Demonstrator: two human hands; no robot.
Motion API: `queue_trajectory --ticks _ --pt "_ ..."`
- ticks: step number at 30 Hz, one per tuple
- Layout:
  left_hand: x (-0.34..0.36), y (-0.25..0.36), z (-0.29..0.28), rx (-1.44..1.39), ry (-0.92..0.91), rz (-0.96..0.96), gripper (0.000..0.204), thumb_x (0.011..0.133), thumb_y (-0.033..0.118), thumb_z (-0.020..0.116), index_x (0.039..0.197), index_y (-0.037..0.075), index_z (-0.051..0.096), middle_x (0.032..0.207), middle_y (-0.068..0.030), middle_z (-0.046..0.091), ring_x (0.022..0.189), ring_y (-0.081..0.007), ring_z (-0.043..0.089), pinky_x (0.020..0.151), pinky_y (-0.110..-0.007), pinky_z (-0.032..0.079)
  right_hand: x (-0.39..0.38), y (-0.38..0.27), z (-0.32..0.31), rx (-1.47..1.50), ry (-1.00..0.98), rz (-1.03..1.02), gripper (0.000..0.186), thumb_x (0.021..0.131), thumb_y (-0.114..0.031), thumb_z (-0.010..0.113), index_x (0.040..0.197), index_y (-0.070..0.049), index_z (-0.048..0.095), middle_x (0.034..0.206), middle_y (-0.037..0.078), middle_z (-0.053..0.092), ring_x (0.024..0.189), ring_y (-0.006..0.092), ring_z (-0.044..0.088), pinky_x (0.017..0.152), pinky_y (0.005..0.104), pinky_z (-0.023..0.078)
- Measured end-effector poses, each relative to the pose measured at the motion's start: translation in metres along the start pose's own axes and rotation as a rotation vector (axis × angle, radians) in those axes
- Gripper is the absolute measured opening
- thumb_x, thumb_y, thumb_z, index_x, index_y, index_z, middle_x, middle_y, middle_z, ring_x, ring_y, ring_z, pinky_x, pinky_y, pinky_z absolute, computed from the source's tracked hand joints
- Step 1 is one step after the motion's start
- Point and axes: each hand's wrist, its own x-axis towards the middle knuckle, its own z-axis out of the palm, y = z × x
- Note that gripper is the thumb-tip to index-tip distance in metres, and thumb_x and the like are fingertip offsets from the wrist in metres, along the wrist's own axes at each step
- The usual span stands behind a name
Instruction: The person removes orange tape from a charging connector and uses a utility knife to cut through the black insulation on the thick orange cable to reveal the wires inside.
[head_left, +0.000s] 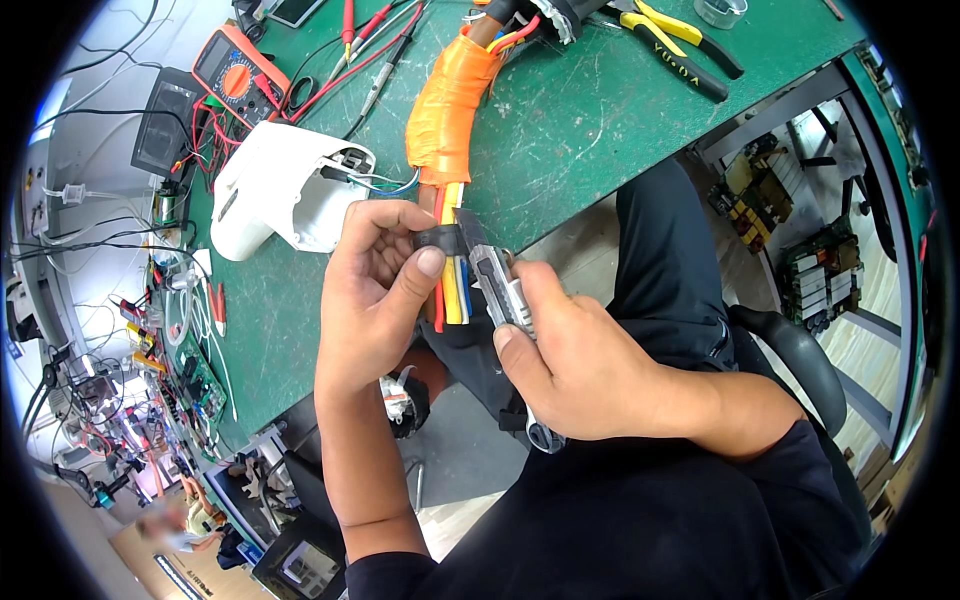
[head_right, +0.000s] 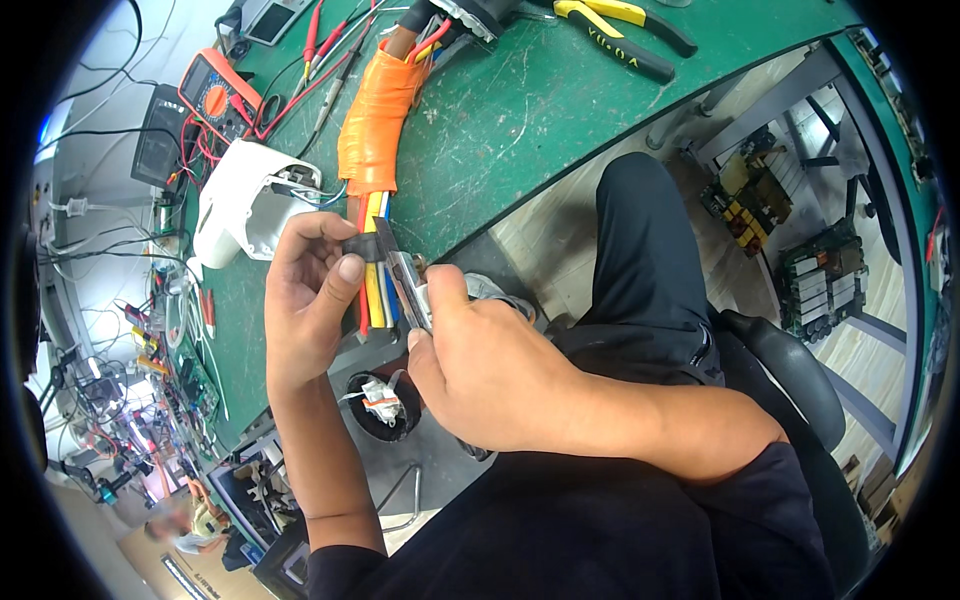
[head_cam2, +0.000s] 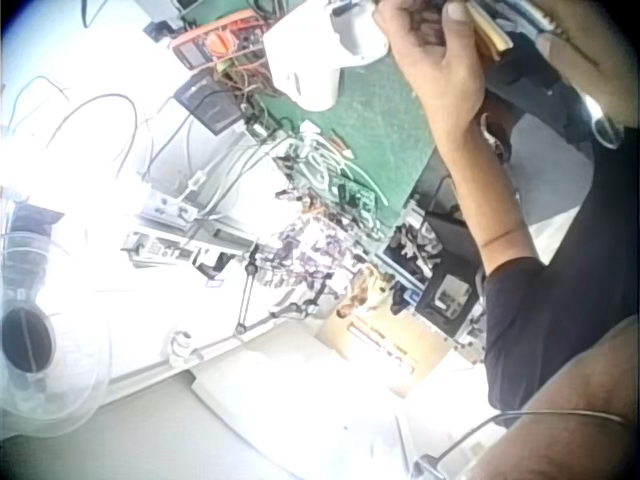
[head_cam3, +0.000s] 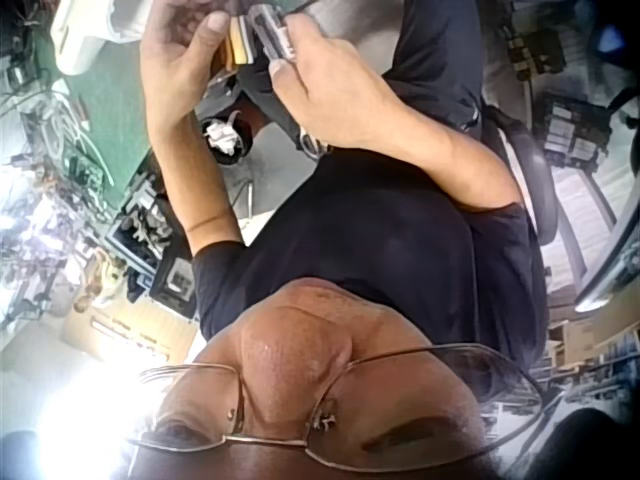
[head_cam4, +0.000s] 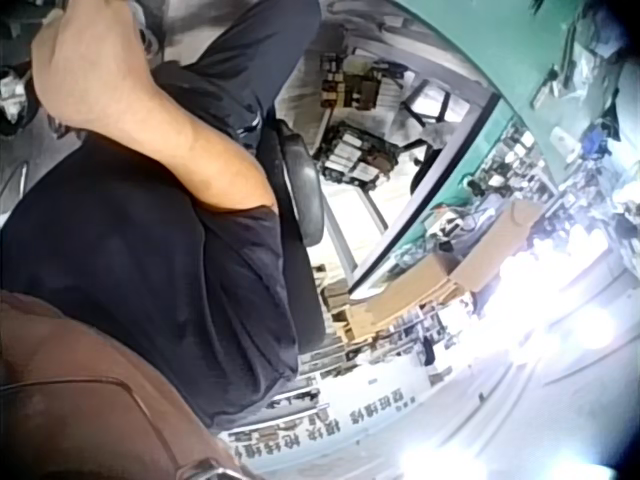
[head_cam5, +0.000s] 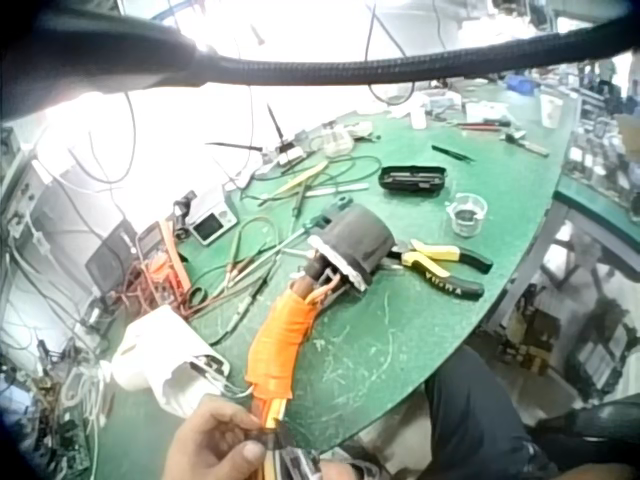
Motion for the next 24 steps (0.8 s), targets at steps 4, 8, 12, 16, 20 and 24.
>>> queue_trajectory --ticks 4,8,12,16,20,24 --pt "0.000 0.001 0.001 -0.024 -0.001 -0.012 0.026 0.092 0.007 0.065 0.112 0.000 0.050 0.097 -0.0021 0.057 0.086 -0.0066 0.051 0.076 -0.022 0.042 0.000 0.001 0.000 0.009 -0.003 -0.013 0.025 0.092 -0.008 0.048 0.102 0.011 0.033 0.056 0.024 0.057 0.055 0.0463 0.059 0.056 0.0530 0.046" --pt "0.000 -0.001 0.002 -0.026 0.010 0.006 0.025 0.092 0.007 0.065 0.111 0.001 0.050 0.095 -0.0020 0.056 0.082 -0.0062 0.051 0.073 -0.021 0.042 -0.001 0.002 0.002 -0.009 0.019 -0.050 0.024 0.091 -0.007 0.047 0.100 0.010 0.033 0.056 0.023 0.057 0.054 0.0456 0.059 0.056 0.0528 0.046" --pt "0.001 -0.004 0.003 -0.012 0.028 0.044 0.025 0.092 0.009 0.066 0.110 0.001 0.050 0.091 -0.0016 0.054 0.074 -0.0049 0.050 0.064 -0.019 0.043 -0.001 0.002 0.003 -0.016 0.018 -0.044 0.023 0.091 -0.007 0.048 0.099 0.010 0.033 0.056 0.024 0.056 0.055 0.0464 0.058 0.055 0.0532 0.046" --pt "-0.001 -0.002 0.001 -0.034 0.009 -0.017 0.026 0.092 0.008 0.065 0.112 0.001 0.050 0.097 -0.0023 0.057 0.086 -0.0074 0.052 0.078 -0.023 0.043 0.001 0.001 0.003 -0.018 0.017 -0.028 0.023 0.091 -0.007 0.048 0.097 0.010 0.033 0.055 0.026 0.054 0.054 0.0474 0.057 0.055 0.0538 0.046" --pt "-0.001 -0.001 0.002 -0.039 0.006 -0.010 0.026 0.092 0.008 0.065 0.112 0.001 0.051 0.097 -0.0017 0.056 0.086 -0.0073 0.051 0.077 -0.022 0.042 0.002 0.002 0.007 -0.042 -0.001 -0.016 0.023 0.091 -0.007 0.049 0.096 0.010 0.034 0.055 0.027 0.054 0.054 0.0473 0.057 0.054 0.0540 0.045" --pt "-0.001 -0.002 0.003 -0.052 0.019 -0.008 0.026 0.092 0.008 0.065 0.112 0.002 0.051 0.096 -0.0012 0.056 0.086 -0.0072 0.050 0.077 -0.022 0.042 0.001 0.004 0.012 -0.112 0.002 -0.022 0.024 0.091 -0.008 0.050 0.095 0.010 0.034 0.055 0.027 0.054 0.052 0.0459 0.057 0.053 0.0532 0.046"
